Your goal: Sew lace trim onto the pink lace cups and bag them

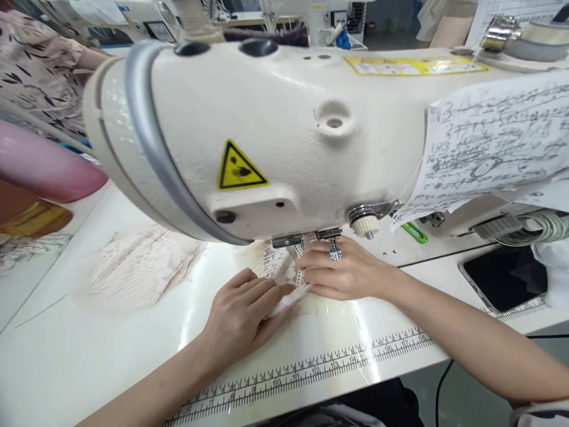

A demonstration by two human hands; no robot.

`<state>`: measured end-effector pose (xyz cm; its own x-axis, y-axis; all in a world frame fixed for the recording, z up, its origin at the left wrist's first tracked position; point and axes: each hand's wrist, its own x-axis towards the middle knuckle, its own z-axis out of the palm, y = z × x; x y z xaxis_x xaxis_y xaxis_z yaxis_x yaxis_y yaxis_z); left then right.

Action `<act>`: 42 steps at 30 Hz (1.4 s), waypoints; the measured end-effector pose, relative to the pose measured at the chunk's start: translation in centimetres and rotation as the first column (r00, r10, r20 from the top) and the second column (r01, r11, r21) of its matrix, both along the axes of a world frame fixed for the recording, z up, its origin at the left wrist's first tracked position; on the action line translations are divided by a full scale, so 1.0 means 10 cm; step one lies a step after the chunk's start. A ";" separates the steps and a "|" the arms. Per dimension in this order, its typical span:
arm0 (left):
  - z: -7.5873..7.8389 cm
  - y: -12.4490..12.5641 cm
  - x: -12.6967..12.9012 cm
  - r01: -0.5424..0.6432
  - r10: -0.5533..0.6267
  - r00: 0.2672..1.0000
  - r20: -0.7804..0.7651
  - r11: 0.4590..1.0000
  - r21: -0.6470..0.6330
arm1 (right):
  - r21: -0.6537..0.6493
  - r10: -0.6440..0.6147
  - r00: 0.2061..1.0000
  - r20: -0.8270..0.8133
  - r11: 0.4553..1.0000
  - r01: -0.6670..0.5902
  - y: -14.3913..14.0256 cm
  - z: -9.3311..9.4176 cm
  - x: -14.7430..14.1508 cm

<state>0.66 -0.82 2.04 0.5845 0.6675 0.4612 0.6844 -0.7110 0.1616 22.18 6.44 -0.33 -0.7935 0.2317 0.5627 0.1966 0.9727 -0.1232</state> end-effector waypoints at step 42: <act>-0.14 0.04 -0.02 -0.012 0.013 0.996 -0.092 1.000 0.012 | -0.004 -0.051 0.991 -0.125 0.999 0.051 0.00 0.00 -0.03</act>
